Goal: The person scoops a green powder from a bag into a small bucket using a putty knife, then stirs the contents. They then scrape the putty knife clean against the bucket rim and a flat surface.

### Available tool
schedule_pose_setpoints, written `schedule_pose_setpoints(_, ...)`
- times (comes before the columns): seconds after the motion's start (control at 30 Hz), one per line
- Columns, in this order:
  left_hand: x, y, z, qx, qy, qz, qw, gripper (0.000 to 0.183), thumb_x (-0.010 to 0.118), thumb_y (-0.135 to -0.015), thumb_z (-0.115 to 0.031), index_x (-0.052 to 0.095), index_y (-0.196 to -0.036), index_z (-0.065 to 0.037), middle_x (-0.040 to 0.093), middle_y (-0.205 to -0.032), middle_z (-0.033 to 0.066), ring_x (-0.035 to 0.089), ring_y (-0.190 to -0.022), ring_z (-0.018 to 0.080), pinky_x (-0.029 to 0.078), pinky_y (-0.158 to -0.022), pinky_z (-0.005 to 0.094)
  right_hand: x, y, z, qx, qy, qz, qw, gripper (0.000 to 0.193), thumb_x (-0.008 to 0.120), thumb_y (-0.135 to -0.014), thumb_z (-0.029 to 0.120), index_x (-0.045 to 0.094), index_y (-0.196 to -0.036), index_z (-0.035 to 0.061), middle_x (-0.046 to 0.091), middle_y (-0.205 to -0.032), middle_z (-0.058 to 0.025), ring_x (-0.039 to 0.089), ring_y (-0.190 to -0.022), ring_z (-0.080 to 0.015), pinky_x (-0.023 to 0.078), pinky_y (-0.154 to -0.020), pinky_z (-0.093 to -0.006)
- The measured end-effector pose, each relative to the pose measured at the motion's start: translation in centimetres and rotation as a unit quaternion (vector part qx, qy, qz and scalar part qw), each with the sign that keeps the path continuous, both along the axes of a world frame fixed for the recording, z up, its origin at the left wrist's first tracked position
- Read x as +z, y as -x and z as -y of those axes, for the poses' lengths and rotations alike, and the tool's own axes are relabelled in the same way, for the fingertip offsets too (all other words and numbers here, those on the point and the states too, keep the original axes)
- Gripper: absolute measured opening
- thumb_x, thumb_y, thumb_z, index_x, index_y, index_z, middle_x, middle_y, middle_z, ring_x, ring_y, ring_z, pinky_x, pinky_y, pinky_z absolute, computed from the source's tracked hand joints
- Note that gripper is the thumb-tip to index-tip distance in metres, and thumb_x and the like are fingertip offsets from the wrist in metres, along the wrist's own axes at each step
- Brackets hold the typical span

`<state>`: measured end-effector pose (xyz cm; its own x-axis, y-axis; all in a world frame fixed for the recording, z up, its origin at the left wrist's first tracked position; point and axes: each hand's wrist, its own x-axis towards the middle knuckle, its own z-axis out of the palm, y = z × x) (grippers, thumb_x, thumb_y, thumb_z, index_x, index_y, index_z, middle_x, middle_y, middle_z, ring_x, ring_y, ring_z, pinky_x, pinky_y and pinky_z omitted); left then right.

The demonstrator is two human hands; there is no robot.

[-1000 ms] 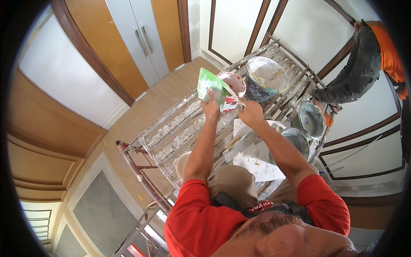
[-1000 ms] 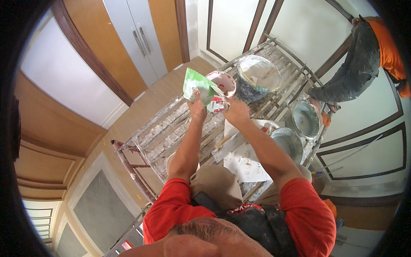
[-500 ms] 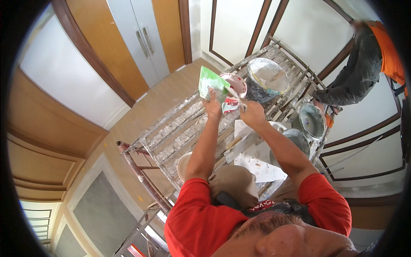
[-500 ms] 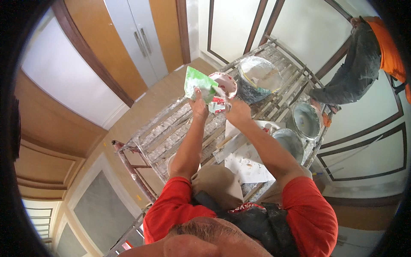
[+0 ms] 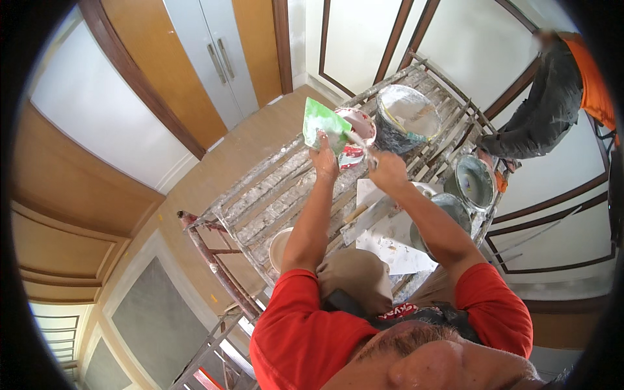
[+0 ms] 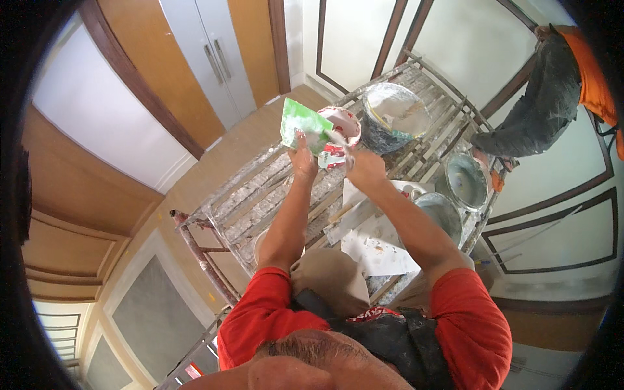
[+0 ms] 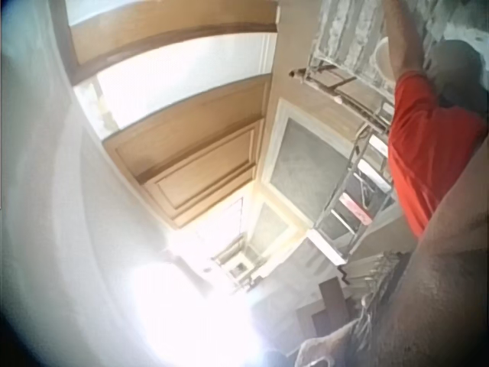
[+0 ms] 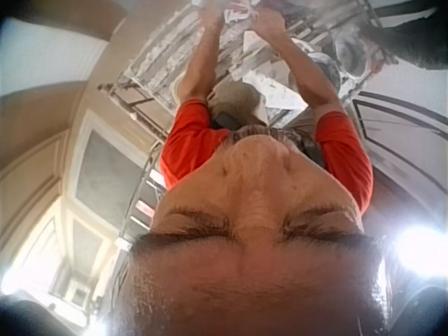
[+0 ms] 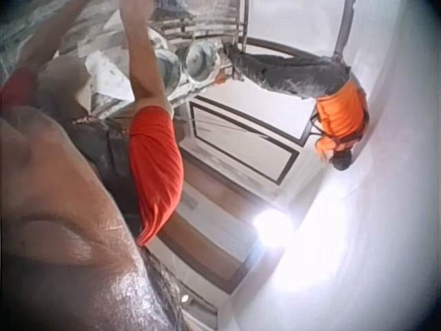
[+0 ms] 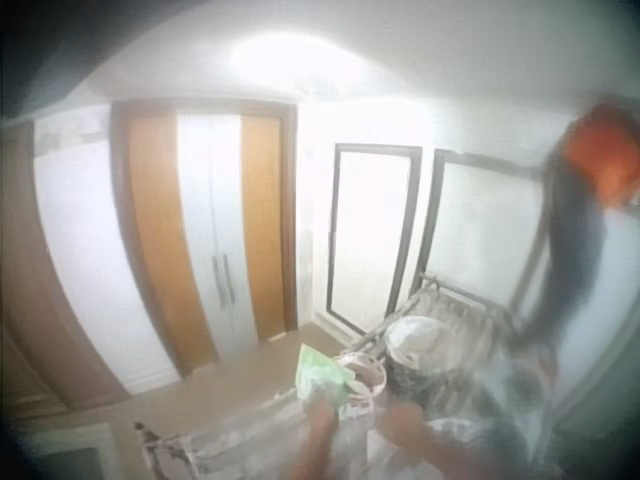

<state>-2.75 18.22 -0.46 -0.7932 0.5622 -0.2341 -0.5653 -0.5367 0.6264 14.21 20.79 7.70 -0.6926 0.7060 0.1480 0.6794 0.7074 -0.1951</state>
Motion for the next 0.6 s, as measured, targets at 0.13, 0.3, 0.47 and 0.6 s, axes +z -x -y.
schedule_pose_setpoints(0.13,-3.2,1.1,-0.1,-0.01,0.007,-0.161,0.987,0.054,0.059,-0.103,-0.035,0.047,-0.136,0.005,0.061,-0.126,0.0135,0.06,-0.109,0.0224,0.05,-0.093,0.0373,-0.2,-0.5,2.4,0.08,-0.03,-0.027,0.996,0.039,0.066,-0.086,0.026,0.07,-0.124,0.0163,0.069,-0.087,-0.0195,0.069,-0.081,-0.0367,0.056,-0.073,-0.0473)
schedule_pose_setpoints(0.3,-3.8,1.5,0.1,-0.041,0.018,-0.102,0.994,0.054,0.056,-0.104,-0.037,0.045,-0.138,0.003,0.06,-0.127,0.0128,0.06,-0.11,0.0229,0.05,-0.094,0.0381,-0.5,-0.1,2.6,0.08,-0.057,-0.027,0.995,0.038,0.065,-0.087,0.025,0.07,-0.124,0.0165,0.067,-0.084,-0.0179,0.069,-0.077,-0.0361,0.056,-0.068,-0.0473)
schedule_pose_setpoints(0.47,-0.8,0.5,0.9,-0.034,-0.054,-0.002,0.998,0.048,0.054,-0.105,-0.036,0.049,-0.135,0.001,0.061,-0.123,0.012,0.061,-0.107,0.0223,0.051,-0.091,0.0382,-0.6,0.3,1.9,0.066,-0.044,-0.013,0.997,0.039,0.066,-0.086,0.025,0.07,-0.124,0.0158,0.067,-0.085,-0.0185,0.068,-0.074,-0.0357,0.056,-0.066,-0.0466)
schedule_pose_setpoints(0.6,-0.9,1.1,1.5,-0.037,-0.011,-0.005,0.999,0.047,0.054,-0.105,-0.036,0.051,-0.133,0.002,0.062,-0.12,0.0115,0.062,-0.104,0.022,0.053,-0.088,0.0372,-1.2,0.3,3.0,0.093,-0.051,-0.001,0.994,0.043,0.065,-0.086,0.026,0.067,-0.127,0.0142,0.067,-0.088,-0.019,0.069,-0.082,-0.0355,0.057,-0.072,-0.0461)
